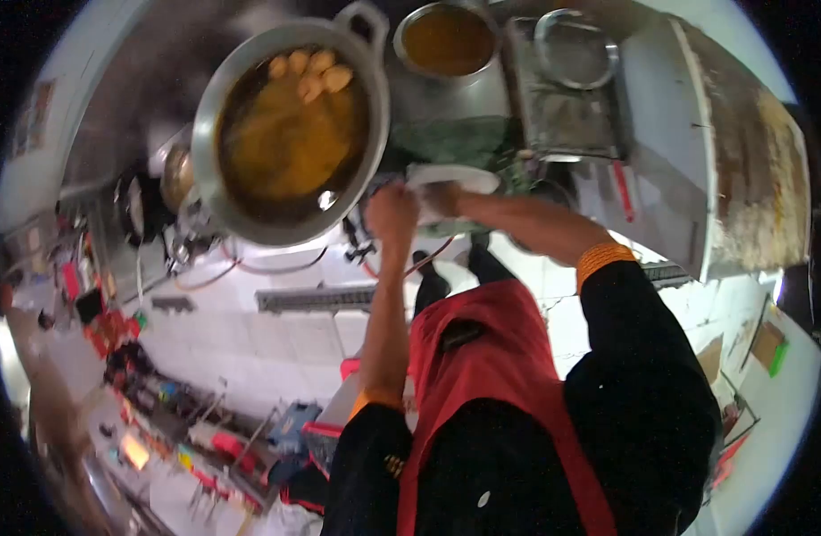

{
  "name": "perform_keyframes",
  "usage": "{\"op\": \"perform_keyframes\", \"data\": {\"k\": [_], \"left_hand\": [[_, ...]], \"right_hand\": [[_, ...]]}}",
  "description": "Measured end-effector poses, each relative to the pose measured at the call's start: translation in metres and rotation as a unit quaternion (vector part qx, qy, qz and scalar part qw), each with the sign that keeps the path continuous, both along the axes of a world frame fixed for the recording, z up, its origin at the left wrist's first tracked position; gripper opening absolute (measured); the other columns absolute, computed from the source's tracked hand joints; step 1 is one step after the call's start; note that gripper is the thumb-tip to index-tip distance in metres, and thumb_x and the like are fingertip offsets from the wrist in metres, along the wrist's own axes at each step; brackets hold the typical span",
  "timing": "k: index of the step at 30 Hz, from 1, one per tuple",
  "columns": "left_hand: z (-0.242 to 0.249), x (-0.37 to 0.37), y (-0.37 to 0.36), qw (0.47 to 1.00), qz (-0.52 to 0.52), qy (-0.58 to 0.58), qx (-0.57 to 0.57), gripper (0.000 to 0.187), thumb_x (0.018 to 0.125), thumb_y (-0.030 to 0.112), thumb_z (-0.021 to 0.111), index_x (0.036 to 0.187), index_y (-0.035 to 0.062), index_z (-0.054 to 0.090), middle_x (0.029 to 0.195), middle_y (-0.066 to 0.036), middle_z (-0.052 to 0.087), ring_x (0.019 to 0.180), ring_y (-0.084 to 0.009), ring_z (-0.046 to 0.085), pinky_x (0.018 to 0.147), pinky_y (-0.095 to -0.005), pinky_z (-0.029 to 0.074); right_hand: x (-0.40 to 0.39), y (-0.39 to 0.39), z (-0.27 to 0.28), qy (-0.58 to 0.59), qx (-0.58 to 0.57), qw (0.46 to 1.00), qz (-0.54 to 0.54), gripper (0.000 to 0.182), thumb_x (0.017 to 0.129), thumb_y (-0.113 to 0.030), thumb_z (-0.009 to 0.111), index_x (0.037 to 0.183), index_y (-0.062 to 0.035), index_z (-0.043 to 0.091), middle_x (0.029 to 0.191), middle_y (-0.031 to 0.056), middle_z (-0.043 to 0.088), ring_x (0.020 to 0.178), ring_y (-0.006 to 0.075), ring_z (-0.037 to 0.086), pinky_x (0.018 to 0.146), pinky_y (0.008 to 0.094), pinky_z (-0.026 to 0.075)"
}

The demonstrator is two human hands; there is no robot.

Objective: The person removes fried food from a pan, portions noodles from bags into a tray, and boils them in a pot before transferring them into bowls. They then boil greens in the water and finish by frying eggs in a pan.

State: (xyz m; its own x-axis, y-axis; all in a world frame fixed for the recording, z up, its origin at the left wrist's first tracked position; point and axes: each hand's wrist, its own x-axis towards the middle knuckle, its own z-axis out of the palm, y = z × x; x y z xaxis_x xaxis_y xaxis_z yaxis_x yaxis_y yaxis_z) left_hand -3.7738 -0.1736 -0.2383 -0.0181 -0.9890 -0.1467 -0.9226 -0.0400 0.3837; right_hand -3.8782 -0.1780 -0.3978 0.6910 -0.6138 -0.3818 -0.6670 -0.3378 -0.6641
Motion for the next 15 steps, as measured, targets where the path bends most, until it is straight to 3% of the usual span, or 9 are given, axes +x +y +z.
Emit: {"op": "perform_keyframes", "data": {"k": [3, 6, 7, 8, 10, 11, 13, 14, 15], "left_hand": [[-0.001, 0.005, 0.003, 0.994, -0.038, 0.093, -0.05, 0.016, 0.067, 0.019, 0.061, 0.069, 0.004, 0.066, 0.064, -0.016, 0.063, 0.061, -0.0346, 0.063, 0.059, -0.0441, 0.049], [0.005, 0.009, 0.007, 0.997, 0.001, 0.079, -0.012, 0.02, 0.066, 0.016, 0.066, 0.081, 0.0033, 0.062, 0.074, -0.014, 0.064, 0.071, -0.0341, 0.062, 0.065, -0.0425, 0.049], [0.014, 0.009, 0.011, 0.999, 0.003, 0.042, -0.01, 0.028, 0.065, 0.016, 0.068, 0.09, 0.0037, 0.06, 0.084, -0.016, 0.064, 0.078, -0.0346, 0.062, 0.068, -0.0416, 0.049], [0.019, 0.008, 0.015, 0.999, 0.0, 0.045, -0.011, 0.028, 0.065, 0.016, 0.068, 0.09, 0.0037, 0.06, 0.084, -0.016, 0.064, 0.078, -0.0346, 0.062, 0.068, -0.0416, 0.049], [0.026, 0.006, 0.022, 0.992, -0.039, 0.02, -0.119, 0.045, 0.066, 0.016, 0.068, 0.108, 0.0059, 0.053, 0.108, -0.019, 0.056, 0.098, -0.0368, 0.056, 0.078, -0.0435, 0.046], [0.028, 0.004, 0.027, 0.991, -0.037, 0.021, -0.124, 0.045, 0.066, 0.016, 0.068, 0.108, 0.0059, 0.053, 0.108, -0.019, 0.056, 0.098, -0.0368, 0.056, 0.078, -0.0435, 0.046], [0.029, -0.003, 0.04, 0.979, -0.125, -0.079, -0.138, 0.051, 0.068, 0.01, 0.065, 0.117, 0.0073, 0.048, 0.119, -0.02, 0.045, 0.108, -0.0391, 0.046, 0.085, -0.0477, 0.04], [0.021, -0.012, 0.049, 0.969, -0.135, -0.119, -0.167, 0.051, 0.069, 0.004, 0.061, 0.119, 0.0076, 0.049, 0.116, -0.018, 0.045, 0.106, -0.0374, 0.045, 0.085, -0.0509, 0.038], [0.008, -0.01, 0.056, 0.965, -0.183, -0.098, -0.162, 0.063, 0.063, 0.007, 0.069, 0.121, 0.0097, 0.045, 0.117, -0.018, 0.043, 0.113, -0.0382, 0.04, 0.091, -0.0505, 0.034]], "right_hand": [[-0.039, 0.018, 0.138, 0.056, -0.019, 0.998, 0.012, 0.025, 0.08, -0.021, 0.055, 0.097, -0.0053, 0.064, 0.095, 0.0136, 0.064, 0.088, 0.03, 0.062, 0.077, 0.0405, 0.049], [-0.116, 0.035, 0.252, -0.11, 0.0, 0.983, -0.146, 0.019, 0.082, -0.021, 0.054, 0.091, -0.0056, 0.062, 0.088, 0.0145, 0.065, 0.075, 0.0318, 0.063, 0.07, 0.0384, 0.05], [-0.151, 0.042, 0.234, -0.221, -0.071, 0.935, -0.268, 0.024, 0.083, -0.025, 0.057, 0.094, -0.0051, 0.061, 0.087, 0.0146, 0.065, 0.072, 0.0325, 0.063, 0.066, 0.0382, 0.05], [-0.189, 0.048, 0.202, -0.13, -0.172, 0.883, -0.417, 0.027, 0.082, -0.029, 0.06, 0.096, -0.0061, 0.062, 0.085, 0.0132, 0.065, 0.071, 0.0323, 0.063, 0.066, 0.0378, 0.05], [-0.259, 0.065, 0.167, 0.239, -0.301, 0.718, -0.581, 0.038, 0.081, -0.035, 0.061, 0.103, -0.0041, 0.059, 0.107, 0.017, 0.061, 0.097, 0.0361, 0.059, 0.079, 0.0438, 0.049], [-0.29, 0.077, 0.148, 0.323, -0.192, 0.691, -0.618, 0.053, 0.078, -0.037, 0.063, 0.115, -0.0003, 0.05, 0.116, 0.022, 0.054, 0.103, 0.0393, 0.054, 0.085, 0.0464, 0.046], [-0.365, 0.113, 0.045, 0.363, -0.024, 0.742, -0.563, 0.063, 0.074, -0.037, 0.068, 0.12, -0.0024, 0.043, 0.11, 0.0203, 0.056, 0.101, 0.0341, 0.056, 0.085, 0.0477, 0.046], [-0.389, 0.139, -0.021, 0.305, -0.16, 0.738, -0.581, 0.062, 0.073, -0.035, 0.071, 0.119, -0.004, 0.044, 0.104, 0.0169, 0.058, 0.094, 0.0296, 0.058, 0.079, 0.0454, 0.048], [-0.403, 0.151, -0.066, 0.235, -0.291, 0.719, -0.586, 0.061, 0.071, -0.033, 0.073, 0.117, -0.0056, 0.044, 0.098, 0.0135, 0.059, 0.086, 0.0251, 0.06, 0.072, 0.0432, 0.051]]}}
